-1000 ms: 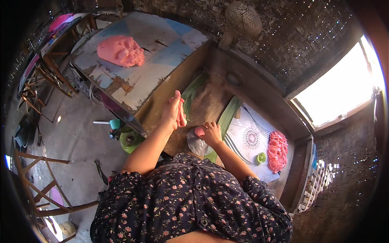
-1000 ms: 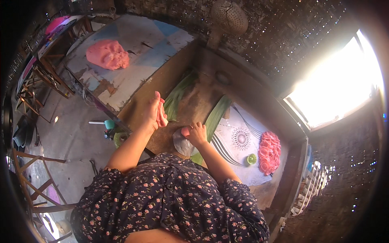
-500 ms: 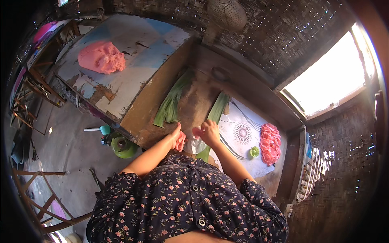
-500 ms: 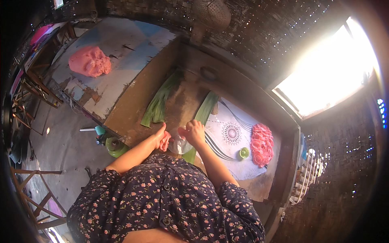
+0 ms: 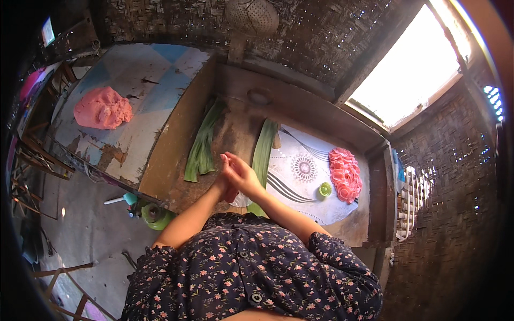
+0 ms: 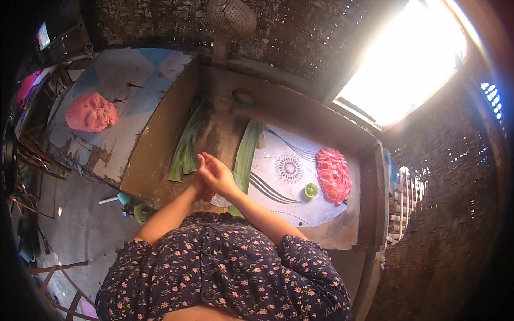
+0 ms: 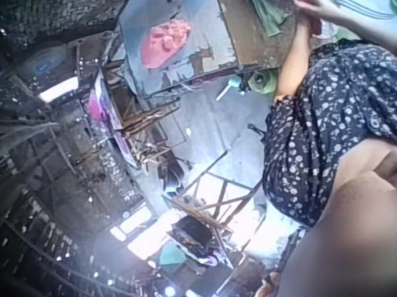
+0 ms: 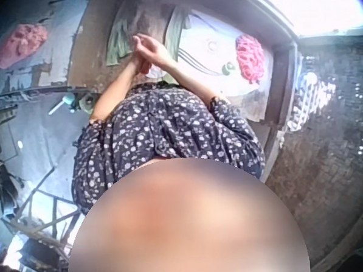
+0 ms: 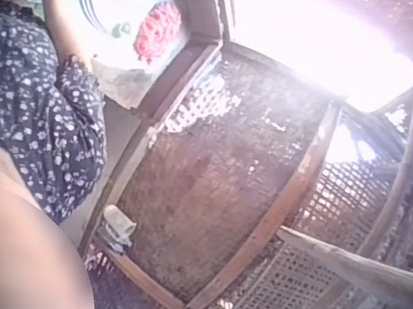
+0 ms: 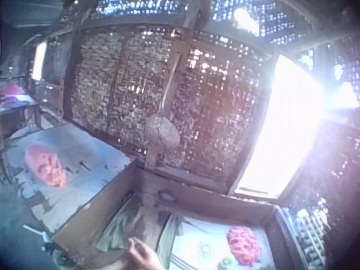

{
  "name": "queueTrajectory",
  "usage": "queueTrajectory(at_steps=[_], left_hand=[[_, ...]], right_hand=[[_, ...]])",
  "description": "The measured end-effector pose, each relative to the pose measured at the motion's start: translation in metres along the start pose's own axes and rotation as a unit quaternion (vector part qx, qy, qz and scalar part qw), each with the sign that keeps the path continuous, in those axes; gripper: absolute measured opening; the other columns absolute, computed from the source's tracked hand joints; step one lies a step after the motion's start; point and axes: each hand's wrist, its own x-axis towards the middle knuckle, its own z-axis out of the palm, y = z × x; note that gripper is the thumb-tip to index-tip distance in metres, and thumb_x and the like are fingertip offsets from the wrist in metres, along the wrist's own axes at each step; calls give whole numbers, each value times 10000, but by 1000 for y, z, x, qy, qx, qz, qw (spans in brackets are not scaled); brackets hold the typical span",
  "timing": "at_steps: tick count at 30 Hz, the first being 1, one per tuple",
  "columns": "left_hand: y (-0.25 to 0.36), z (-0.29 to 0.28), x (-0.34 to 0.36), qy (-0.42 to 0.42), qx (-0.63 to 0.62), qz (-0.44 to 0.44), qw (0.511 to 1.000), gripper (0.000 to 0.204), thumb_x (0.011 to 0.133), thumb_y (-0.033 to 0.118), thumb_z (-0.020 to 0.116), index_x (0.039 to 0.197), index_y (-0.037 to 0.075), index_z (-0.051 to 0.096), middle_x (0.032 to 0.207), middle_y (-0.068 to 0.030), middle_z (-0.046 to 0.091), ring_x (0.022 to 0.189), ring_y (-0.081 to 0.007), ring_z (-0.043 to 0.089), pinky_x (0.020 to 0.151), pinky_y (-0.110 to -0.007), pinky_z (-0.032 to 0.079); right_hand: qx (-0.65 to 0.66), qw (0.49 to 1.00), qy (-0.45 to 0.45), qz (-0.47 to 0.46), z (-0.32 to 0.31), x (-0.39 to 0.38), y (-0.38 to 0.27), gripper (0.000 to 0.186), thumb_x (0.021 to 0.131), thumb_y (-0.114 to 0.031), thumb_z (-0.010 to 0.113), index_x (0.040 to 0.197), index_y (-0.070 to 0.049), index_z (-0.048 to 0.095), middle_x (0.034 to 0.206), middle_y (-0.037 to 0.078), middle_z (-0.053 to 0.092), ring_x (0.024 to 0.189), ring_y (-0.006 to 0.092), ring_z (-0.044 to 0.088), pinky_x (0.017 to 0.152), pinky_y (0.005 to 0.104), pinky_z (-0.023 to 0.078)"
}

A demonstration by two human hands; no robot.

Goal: The person repeatedly takes small pieces of pink dough, rolls them between their palms, and uses a small plastic mold to press and shape them into decorative flower-like forms. The shaped pieces are placed on a patterned mat on the table.

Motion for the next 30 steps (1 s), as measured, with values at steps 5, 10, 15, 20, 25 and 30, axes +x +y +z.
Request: queueTrajectory(at_steps=[5, 10, 15, 20, 25, 30], left_hand=[[-11, 5, 1, 150, -10, 83, 985, 789, 803, 754, 200, 1166, 108, 472, 1014, -63, 543, 883, -148, 540, 692, -283, 471], [-15, 11, -10, 119, -35, 103, 987, 640, 897, 643, 215, 895, 100, 553, 837, -5, 549, 766, -100, 506, 633, -260, 425], [1, 15, -22, 31, 98, -29, 994, 701, 840, 720, 203, 827, 106, 540, 424, -8, 417, 280, -95, 379, 259, -227, 291], [17, 1, -25, 88, 138, 0, 986, 885, 796, 766, 189, 1292, 64, 399, 515, -45, 524, 310, -90, 407, 283, -239, 335], [40, -58, -19, 294, 484, 159, 809, 782, 861, 666, 247, 1319, 41, 355, 802, -155, 613, 691, -225, 597, 604, -325, 476], [34, -98, 7, 312, 730, 10, 608, 681, 880, 586, 337, 1307, 63, 423, 1141, -217, 548, 1138, -376, 466, 950, -443, 385]], right_hand=[[-256, 961, 62, -91, 7, -2, -13, 334, 825, -351, 602, 888, -25, 566, 847, 157, 597, 796, 345, 590, 693, 411, 471], [-325, 939, 31, -106, 2, 0, -12, 356, 808, -397, 608, 747, -46, 590, 711, 142, 604, 683, 341, 601, 621, 413, 480], [-116, 973, 87, 178, 5, 5, 11, 505, 831, -490, 571, 798, 5, 663, 647, 141, 618, 574, 257, 593, 569, 364, 466], [294, 847, 133, 422, -39, 20, 31, 577, 772, -699, 469, 549, -170, 415, 476, -23, 381, 338, 108, 292, 333, 259, 226], [350, 902, 13, 253, -97, 12, 40, 303, 892, -373, 503, 945, -91, 600, 828, 50, 629, 638, 123, 552, 644, 250, 447], [555, 769, 46, 315, -86, 1, 32, 302, 786, -315, 554, 988, -102, 627, 804, 20, 619, 693, 150, 548, 770, 367, 434]])
